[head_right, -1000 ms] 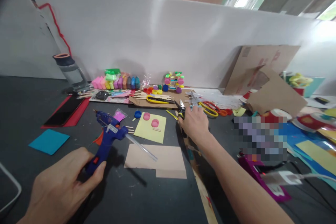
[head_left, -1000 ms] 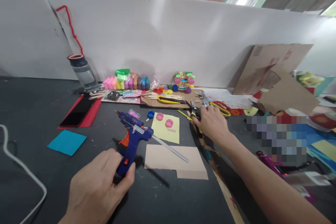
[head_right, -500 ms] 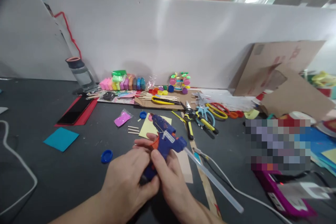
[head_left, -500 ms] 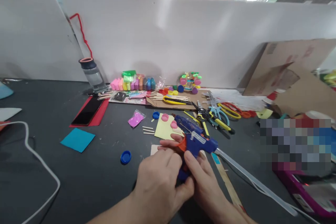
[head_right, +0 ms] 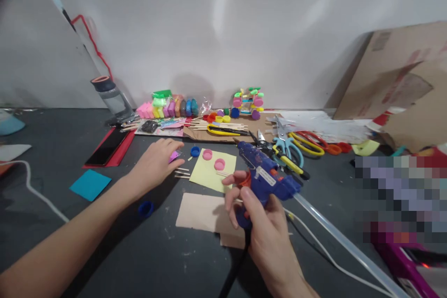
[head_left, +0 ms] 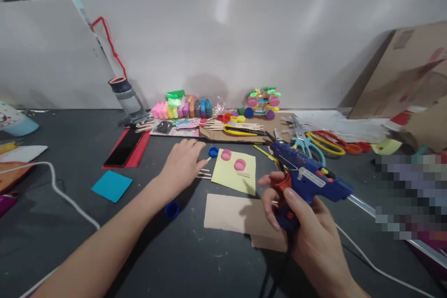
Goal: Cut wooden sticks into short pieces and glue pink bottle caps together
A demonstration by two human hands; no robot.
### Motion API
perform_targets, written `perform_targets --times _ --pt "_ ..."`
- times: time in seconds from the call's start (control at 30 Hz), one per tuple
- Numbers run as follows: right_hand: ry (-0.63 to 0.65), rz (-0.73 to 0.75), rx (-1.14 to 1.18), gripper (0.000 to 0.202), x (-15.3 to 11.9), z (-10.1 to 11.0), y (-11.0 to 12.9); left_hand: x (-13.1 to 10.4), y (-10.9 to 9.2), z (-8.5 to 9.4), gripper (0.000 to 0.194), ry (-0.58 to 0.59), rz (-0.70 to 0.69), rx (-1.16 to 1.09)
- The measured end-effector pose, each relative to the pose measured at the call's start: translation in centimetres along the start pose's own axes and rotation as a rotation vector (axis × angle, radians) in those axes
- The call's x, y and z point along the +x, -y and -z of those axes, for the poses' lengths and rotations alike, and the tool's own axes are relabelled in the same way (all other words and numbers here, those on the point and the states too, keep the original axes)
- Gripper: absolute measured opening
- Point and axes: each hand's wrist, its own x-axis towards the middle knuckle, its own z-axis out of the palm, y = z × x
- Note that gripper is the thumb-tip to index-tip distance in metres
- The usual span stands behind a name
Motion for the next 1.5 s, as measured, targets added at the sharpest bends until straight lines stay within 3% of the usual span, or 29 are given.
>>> perform_targets --times 0.17,0.43,0.6,0.8,1.0,1.13,1.3,1.4,1.5 --pt "-0.022 0.001 -0.057 0.028 0.2 0.2 0.2 3.2 1.7 -0.3 0.012 0.175 -0.061 -0.027" --pt "0.019 -0.061 -0.09 0.041 0.2 0.5 0.4 1.5 3.0 -1.0 0.009 0.321 -0.145 -0.074" --pt "0.064 -0.082 -0.187 0.046 0.4 0.7 0.0 2.2 2.0 -1.4 0.012 0.254 -0.163 -0.076" --pt "0.067 -0.077 -0.241 0.04 0.1 1.5 -0.6 6.1 -0.1 -3.4 0.027 0.15 -0.257 -0.052" --pt "0.098 -0.123 -0.255 0.048 -0.1 1.9 -0.6 8.0 -1.0 -4.8 0.019 0.116 -0.273 -0.115" --pt "0.11 -0.117 -0.249 0.054 -0.2 2.1 -0.9 6.1 -1.3 -3.1 0.011 0.085 -0.236 -0.265" --pt "0.12 -0.128 -0.207 0.05 -0.4 1.1 -1.3 -0.3 -2.2 0.1 0.007 0.096 -0.143 -0.491" --pt "0.081 -0.125 -0.269 0.051 -0.6 0.1 -1.3 -4.5 -3.4 0.6 0.012 0.13 -0.099 -0.607" --pt "0.075 -0.128 -0.325 0.051 -1.0 -0.8 -1.6 -7.0 -4.7 0.1 0.011 0.231 0.037 -0.849"
